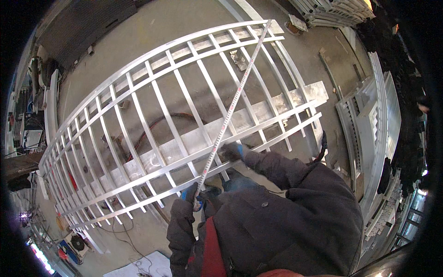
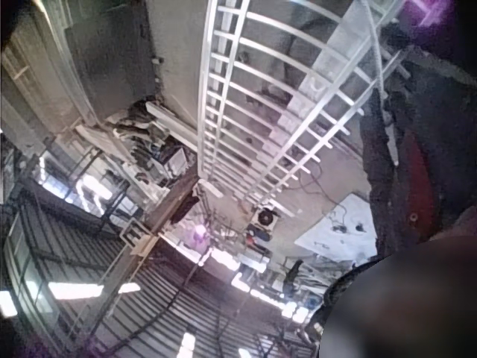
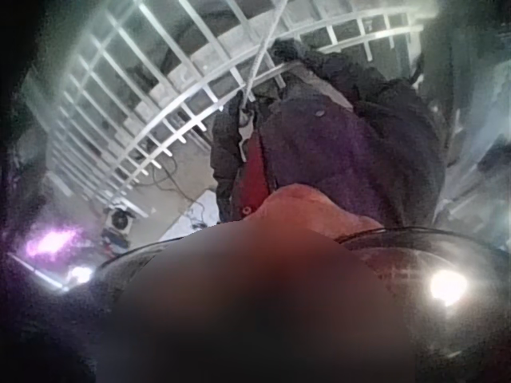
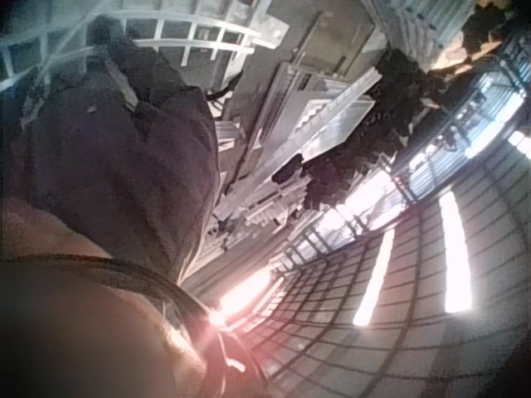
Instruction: The person measures a large white metal frame using a tape measure and a marker. They repeatedly measure different sections of the frame and mark specific points on the metal bars.
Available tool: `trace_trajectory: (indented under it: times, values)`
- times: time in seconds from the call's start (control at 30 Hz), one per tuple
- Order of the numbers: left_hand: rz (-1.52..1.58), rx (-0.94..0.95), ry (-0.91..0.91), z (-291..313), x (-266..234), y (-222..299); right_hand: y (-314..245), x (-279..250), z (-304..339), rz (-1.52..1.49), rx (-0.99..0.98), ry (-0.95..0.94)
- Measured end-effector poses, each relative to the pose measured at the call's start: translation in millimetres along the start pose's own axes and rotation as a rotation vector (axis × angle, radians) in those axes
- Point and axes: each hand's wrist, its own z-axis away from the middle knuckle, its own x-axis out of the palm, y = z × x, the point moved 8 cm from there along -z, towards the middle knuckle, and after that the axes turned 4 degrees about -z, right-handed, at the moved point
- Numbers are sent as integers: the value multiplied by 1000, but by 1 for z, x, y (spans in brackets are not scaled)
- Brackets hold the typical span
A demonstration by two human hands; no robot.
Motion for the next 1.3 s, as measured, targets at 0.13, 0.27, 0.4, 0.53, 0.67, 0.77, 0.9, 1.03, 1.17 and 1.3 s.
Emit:
trace_trajectory:
  times: [0.13,0.27,0.4,0.53,0.67,0.77,0.9,1.03,1.17,1.3]
  values:
    - [-371,224,153,28,-27,1,54,132,54,157,30,-286]
    - [5,-114,96,20,-46,-43,47,220,87,697,-122,-396]
    - [-241,221,141,46,-77,-64,73,290,60,657,-78,-362]
    - [-398,200,317,103,-117,-108,124,342,33,390,78,-194]
    - [-423,219,394,142,-150,-137,164,384,37,367,213,-207]
    - [-432,251,413,165,-172,-158,191,433,41,328,183,-295]
    - [-438,290,434,193,-209,-185,205,498,44,476,-87,-351]
    - [-421,311,464,222,-253,-210,231,538,25,469,153,-149]
    - [-378,333,487,250,-300,-234,236,599,9,616,57,-313]
    - [-287,398,524,279,-356,-251,221,668,-13,683,-347,-514]
